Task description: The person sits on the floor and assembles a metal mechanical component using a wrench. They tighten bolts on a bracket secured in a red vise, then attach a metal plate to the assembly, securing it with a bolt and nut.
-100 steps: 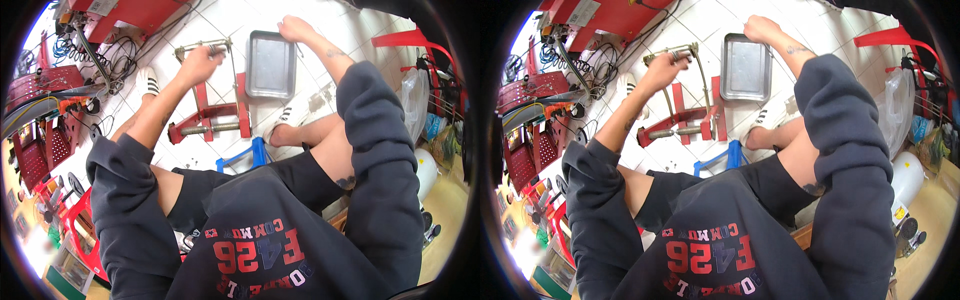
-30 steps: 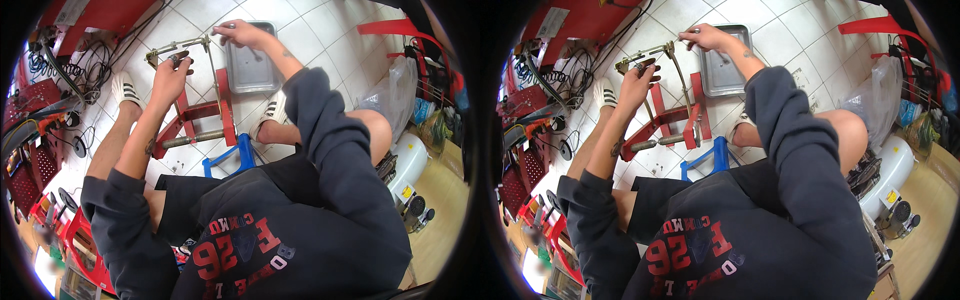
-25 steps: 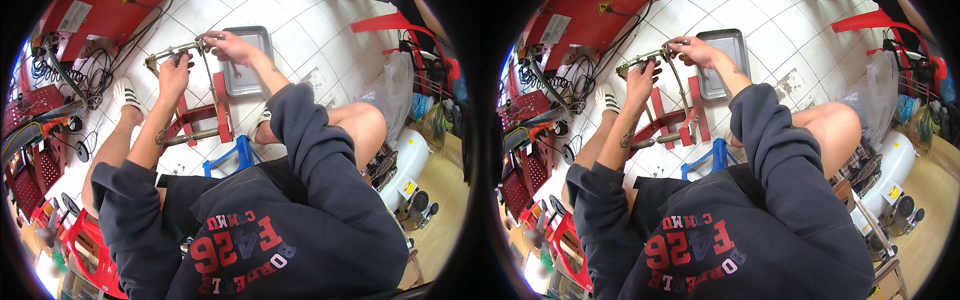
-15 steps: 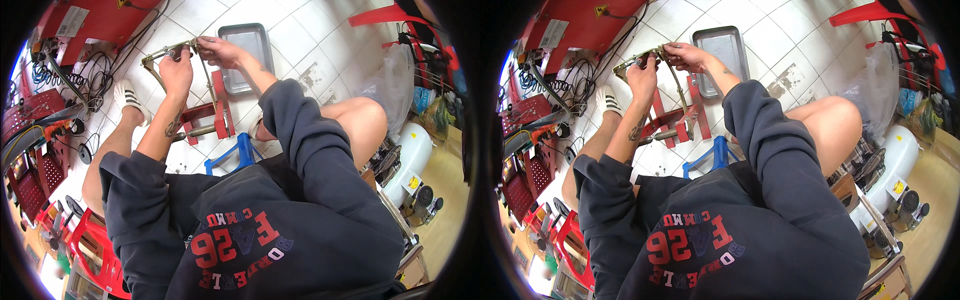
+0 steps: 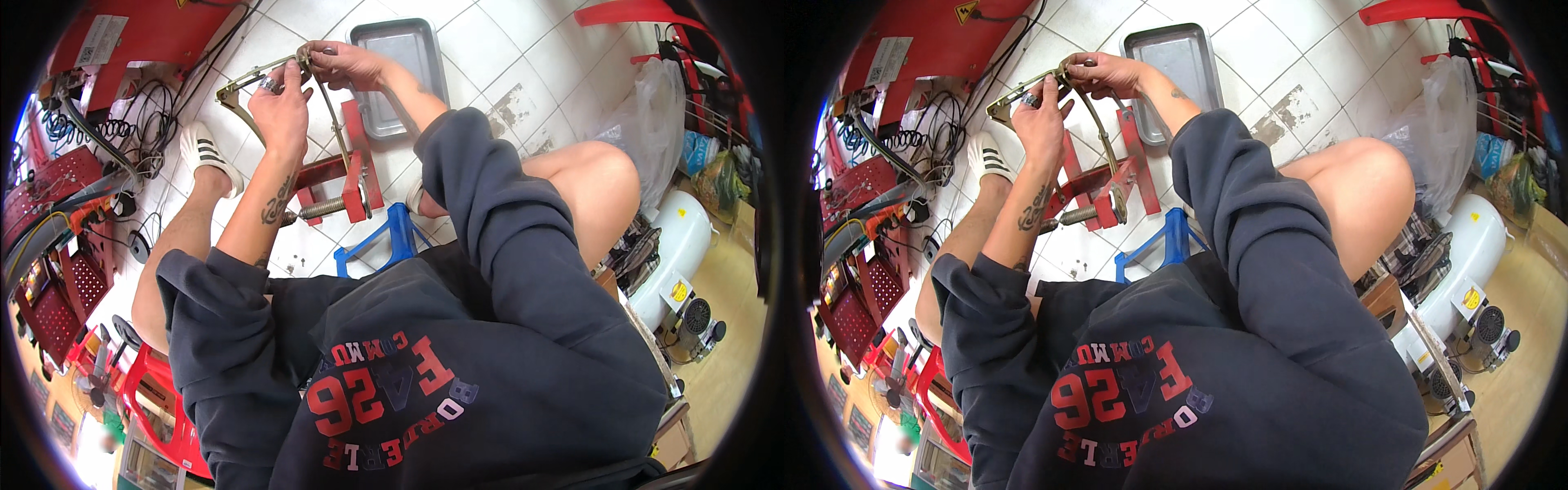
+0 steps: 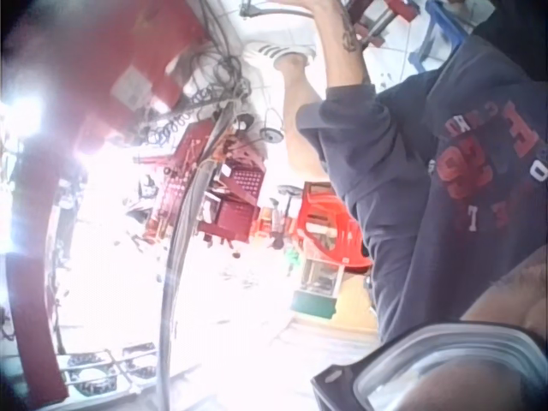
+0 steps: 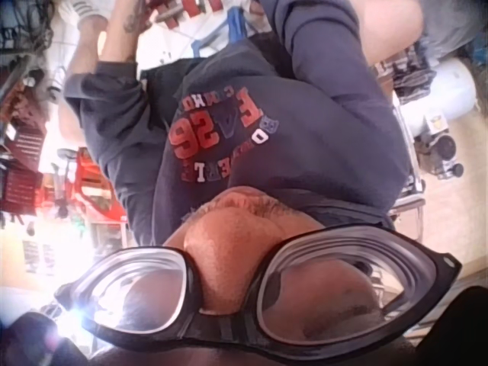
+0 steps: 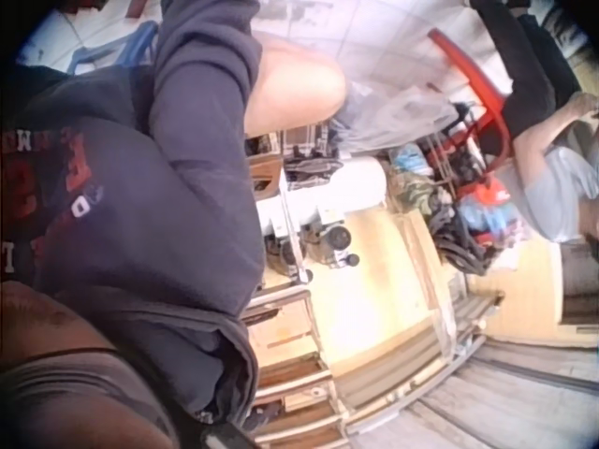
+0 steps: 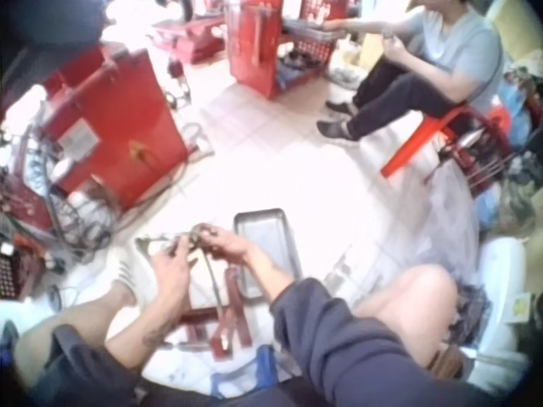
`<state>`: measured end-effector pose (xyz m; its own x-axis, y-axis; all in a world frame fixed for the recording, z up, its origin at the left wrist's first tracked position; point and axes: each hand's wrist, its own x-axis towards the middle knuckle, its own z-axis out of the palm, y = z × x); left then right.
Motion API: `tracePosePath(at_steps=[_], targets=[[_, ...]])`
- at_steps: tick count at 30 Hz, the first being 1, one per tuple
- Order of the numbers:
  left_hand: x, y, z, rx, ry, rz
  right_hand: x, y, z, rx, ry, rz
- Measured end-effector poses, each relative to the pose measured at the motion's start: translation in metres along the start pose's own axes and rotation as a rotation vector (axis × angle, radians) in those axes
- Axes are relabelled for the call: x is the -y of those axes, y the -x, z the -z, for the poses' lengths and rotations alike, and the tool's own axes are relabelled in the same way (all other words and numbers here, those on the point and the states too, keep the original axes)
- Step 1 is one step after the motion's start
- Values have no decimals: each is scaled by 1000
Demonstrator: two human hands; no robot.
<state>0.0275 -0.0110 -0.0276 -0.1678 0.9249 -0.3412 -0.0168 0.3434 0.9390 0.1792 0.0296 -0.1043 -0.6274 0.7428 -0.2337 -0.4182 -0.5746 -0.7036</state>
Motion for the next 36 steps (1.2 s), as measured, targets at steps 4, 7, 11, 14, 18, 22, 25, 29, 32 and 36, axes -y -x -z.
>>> tracePosePath(at_steps=[4, 7, 11, 14, 18, 22, 25, 29, 32, 36], targets=[[1, 0, 3, 10, -35, 18, 8, 3, -1, 26, 85, -27], [2, -1, 2, 6, -49, -16, 13, 6, -9, -42, 184, -36], [4, -3, -1, -17, -74, -83, 26, 9, -4, 3, 270, -86], [1, -3, -2, -28, -230, -115, 22, 7, 0, -2, 253, -93], [5, -10, 2, 22, -355, -90, 18, 5, -5, -6, 206, -79], [12, -12, -1, -7, -261, -83, 10, 6, 1, 24, 131, -27], [16, -14, 3, 13, -262, -64, 7, 5, -1, 7, 104, -34], [14, -14, 4, 44, -230, -57, 21, 6, -1, -4, 185, -48], [13, -9, 1, 18, -236, -99, 20, 6, 0, -29, 188, -68], [14, -9, 0, 41, -138, -209, 8, 7, -9, -67, 187, 14]])
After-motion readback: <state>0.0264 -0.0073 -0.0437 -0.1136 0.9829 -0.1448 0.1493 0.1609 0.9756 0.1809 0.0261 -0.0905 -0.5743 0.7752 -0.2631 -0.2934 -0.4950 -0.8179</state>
